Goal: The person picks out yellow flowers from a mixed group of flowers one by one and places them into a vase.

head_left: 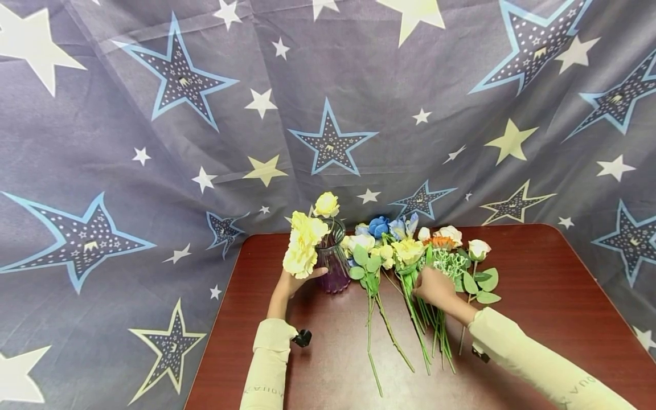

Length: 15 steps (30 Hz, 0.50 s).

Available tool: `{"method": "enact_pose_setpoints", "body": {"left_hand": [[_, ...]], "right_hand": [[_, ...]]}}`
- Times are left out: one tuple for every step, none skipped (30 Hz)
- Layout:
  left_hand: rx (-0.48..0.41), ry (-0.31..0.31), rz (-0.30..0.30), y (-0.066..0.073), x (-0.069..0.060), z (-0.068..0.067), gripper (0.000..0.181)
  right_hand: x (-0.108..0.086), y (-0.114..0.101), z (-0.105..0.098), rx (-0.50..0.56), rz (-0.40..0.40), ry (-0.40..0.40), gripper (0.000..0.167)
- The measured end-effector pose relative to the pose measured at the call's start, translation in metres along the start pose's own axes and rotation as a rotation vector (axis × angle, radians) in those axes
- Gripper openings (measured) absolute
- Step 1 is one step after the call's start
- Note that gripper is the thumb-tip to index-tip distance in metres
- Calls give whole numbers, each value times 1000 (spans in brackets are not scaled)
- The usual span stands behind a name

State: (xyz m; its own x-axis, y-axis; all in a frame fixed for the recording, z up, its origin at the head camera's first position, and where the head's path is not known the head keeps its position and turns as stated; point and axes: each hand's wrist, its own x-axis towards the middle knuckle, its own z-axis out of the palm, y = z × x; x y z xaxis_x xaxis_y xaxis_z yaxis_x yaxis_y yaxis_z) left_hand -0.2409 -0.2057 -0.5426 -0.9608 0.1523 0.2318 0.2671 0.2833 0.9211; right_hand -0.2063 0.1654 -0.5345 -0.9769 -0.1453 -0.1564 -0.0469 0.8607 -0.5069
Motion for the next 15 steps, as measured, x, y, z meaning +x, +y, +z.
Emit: {"method": "enact_pose_setpoints", "body": {"left_hand": [[3,7,0,-5,1,1,112],[1,14,0,-10,2,2,113],[-2,18,1,-14,3,2,113],[-5,23,7,-19,4,3,114],[-7,27,15,-22,5,4,114],[-14,29,22,-24,6,4,114],[-21,29,30,-25,6,4,114],[-29,29,38,-25,6,4,114],[-35,27,45,-26,6,4,113],[-40,27,49,-26,7,4,113],[-45,27,49,-26,7,4,113],[-46,26,52,-26,7,4,112],[-47,26,52,-26,7,4,112],[-47,25,50,-26,7,4,112],[-46,26,49,-26,7,4,112]], "right_hand": [[0,0,1,-1,3,0,20],[-1,1,2,-2,6,1,19],[-1,1,3,-3,14,0,18],[-1,2,4,0,20,-3,18],[-1,2,5,4,23,-9,18],[-1,3,5,6,26,-13,18],[-1,3,6,9,27,-11,18],[-1,4,6,12,28,-12,17],[-1,4,7,13,29,-16,16],[-1,4,7,14,30,-22,16],[0,5,8,13,32,-22,16],[0,5,8,12,38,-22,16],[0,5,9,10,41,-26,16],[1,6,10,9,45,-29,15],[1,7,11,5,47,-29,15]]}}
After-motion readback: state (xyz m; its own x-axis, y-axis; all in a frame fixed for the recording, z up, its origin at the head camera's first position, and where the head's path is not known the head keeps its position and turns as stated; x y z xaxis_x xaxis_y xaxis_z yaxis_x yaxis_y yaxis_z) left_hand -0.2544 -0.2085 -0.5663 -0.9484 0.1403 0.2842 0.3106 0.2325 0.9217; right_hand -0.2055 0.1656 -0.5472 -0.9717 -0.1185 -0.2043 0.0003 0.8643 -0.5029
